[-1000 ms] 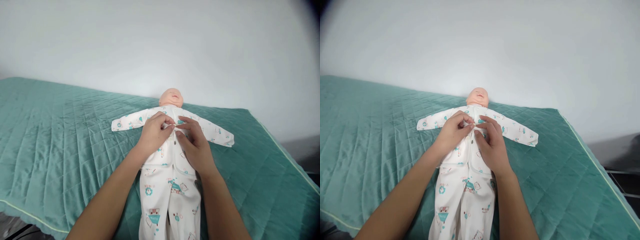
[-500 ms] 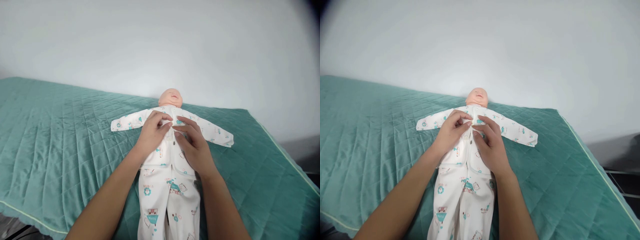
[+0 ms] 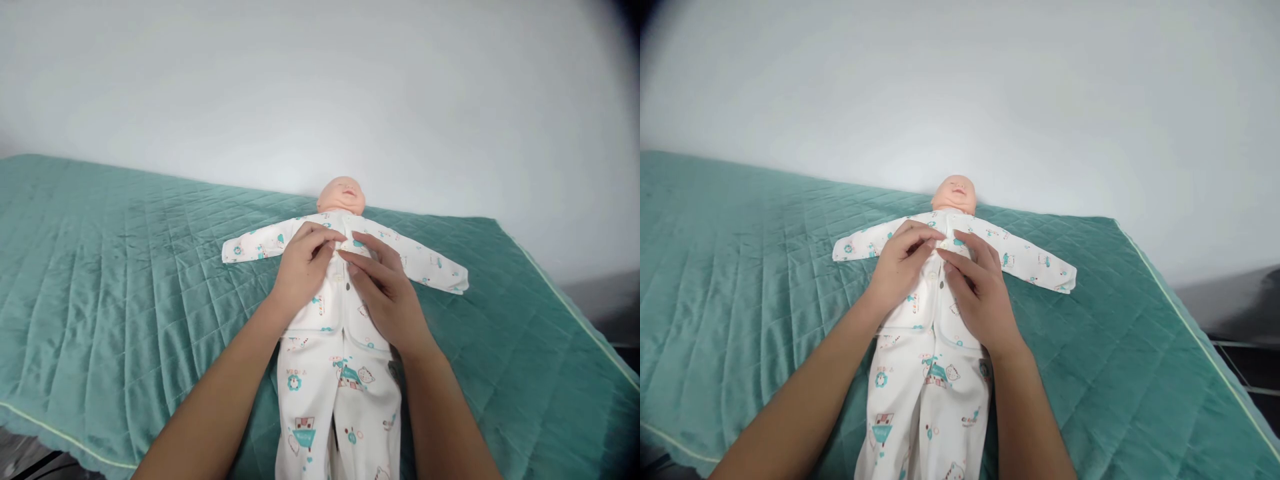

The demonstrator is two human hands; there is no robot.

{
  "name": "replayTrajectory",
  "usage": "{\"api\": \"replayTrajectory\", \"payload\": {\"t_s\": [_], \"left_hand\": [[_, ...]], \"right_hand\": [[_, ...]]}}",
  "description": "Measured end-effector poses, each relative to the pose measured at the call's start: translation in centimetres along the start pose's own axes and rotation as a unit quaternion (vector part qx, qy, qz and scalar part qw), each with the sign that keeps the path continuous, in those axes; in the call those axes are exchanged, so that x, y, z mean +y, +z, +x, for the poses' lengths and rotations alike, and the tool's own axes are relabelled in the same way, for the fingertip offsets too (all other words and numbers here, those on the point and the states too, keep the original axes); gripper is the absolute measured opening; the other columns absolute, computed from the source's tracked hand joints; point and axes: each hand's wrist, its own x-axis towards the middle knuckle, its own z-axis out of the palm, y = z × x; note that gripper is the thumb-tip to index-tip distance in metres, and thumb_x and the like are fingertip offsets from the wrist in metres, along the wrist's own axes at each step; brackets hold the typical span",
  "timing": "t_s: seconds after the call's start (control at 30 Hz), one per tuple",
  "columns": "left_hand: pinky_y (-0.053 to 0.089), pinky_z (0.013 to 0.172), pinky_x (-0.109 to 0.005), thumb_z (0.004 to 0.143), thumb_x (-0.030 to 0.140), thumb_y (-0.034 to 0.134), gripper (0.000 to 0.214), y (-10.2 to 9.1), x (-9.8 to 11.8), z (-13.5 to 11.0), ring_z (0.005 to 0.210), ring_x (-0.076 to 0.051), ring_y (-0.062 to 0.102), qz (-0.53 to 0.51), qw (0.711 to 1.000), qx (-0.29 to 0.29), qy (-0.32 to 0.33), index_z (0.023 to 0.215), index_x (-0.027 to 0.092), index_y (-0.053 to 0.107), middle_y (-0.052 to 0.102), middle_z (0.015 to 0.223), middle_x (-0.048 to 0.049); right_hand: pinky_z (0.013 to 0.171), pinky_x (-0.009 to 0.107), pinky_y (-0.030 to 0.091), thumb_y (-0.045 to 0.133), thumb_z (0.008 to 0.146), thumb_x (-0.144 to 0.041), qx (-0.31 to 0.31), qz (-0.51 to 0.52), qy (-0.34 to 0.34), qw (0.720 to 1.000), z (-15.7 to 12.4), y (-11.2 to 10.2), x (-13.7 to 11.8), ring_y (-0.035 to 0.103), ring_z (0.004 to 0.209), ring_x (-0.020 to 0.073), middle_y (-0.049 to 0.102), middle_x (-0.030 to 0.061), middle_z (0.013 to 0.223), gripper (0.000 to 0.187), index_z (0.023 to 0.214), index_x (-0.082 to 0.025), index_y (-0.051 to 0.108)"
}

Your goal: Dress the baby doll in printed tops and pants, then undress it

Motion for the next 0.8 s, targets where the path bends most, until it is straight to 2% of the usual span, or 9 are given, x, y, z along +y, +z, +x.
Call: {"api": "replayTrajectory", "payload": {"t_s": [0.1,0.23,0.4,0.53,0.63,0.8], "left_hand": [[0.049,0.087,-0.029,0.094,0.008,0.050,0.030,-0.1,-0.2,-0.1,0.096,-0.014,0.060,-0.010,1.000,-0.002,0.016,0.098,0.024,0.075,0.061,0.102,-0.0035],[0.049,0.088,-0.031,0.093,0.006,0.049,0.033,-0.1,-0.4,-0.2,0.097,-0.015,0.061,0.004,1.000,0.001,0.026,0.097,0.023,0.076,0.062,0.102,-0.0043],[0.049,0.089,-0.033,0.093,0.007,0.048,0.031,-0.2,-0.3,-0.4,0.100,-0.017,0.061,0.053,0.997,0.005,0.056,0.102,0.021,0.073,0.063,0.105,-0.0057],[0.048,0.082,-0.030,0.094,0.012,0.052,0.021,-0.8,0.3,-0.5,0.094,-0.016,0.061,0.022,0.999,0.004,0.039,0.098,0.020,0.070,0.066,0.102,-0.0043],[0.045,0.074,-0.028,0.093,0.018,0.057,0.013,-1.7,1.0,-0.4,0.084,-0.014,0.059,-0.008,0.999,-0.049,-0.012,0.097,0.020,0.069,0.067,0.093,-0.0019],[0.041,0.068,-0.027,0.089,0.026,0.064,0.010,-3.6,1.9,-0.1,0.076,-0.012,0.052,-0.019,0.977,-0.207,-0.051,0.085,0.019,0.070,0.064,0.088,-0.0004]], "right_hand": [[0.113,0.054,0.041,0.059,0.097,-0.028,0.014,0.016,0.007,1.000,0.0,0.0,-0.1,0.047,0.138,0.0254,0.055,-0.0031,0.147,0.025,0.113,-0.040,0.074],[0.102,0.050,0.050,0.062,0.094,-0.027,0.043,0.056,0.049,0.996,0.1,0.0,-0.4,0.054,0.132,0.0266,0.060,0.0003,0.141,0.019,0.106,-0.034,0.074],[0.110,0.050,0.043,0.062,0.093,-0.024,0.085,0.085,0.057,0.991,0.1,0.0,-0.4,0.056,0.130,0.0258,0.064,0.0022,0.134,0.012,0.098,-0.029,0.072],[0.109,0.049,0.044,0.062,0.094,-0.025,0.102,0.100,0.064,0.988,0.2,-0.4,-0.3,0.058,0.127,0.0249,0.066,0.0023,0.131,0.009,0.089,-0.027,0.070],[0.111,0.049,0.042,0.063,0.094,-0.027,0.087,0.091,0.055,0.991,0.1,-1.0,-0.4,0.058,0.128,0.0251,0.065,0.0020,0.133,0.014,0.081,-0.026,0.069],[0.114,0.051,0.041,0.064,0.094,-0.029,0.025,0.065,0.007,0.998,-0.2,-1.6,-0.4,0.057,0.129,0.0258,0.065,0.0012,0.136,0.018,0.081,-0.028,0.076]]}}
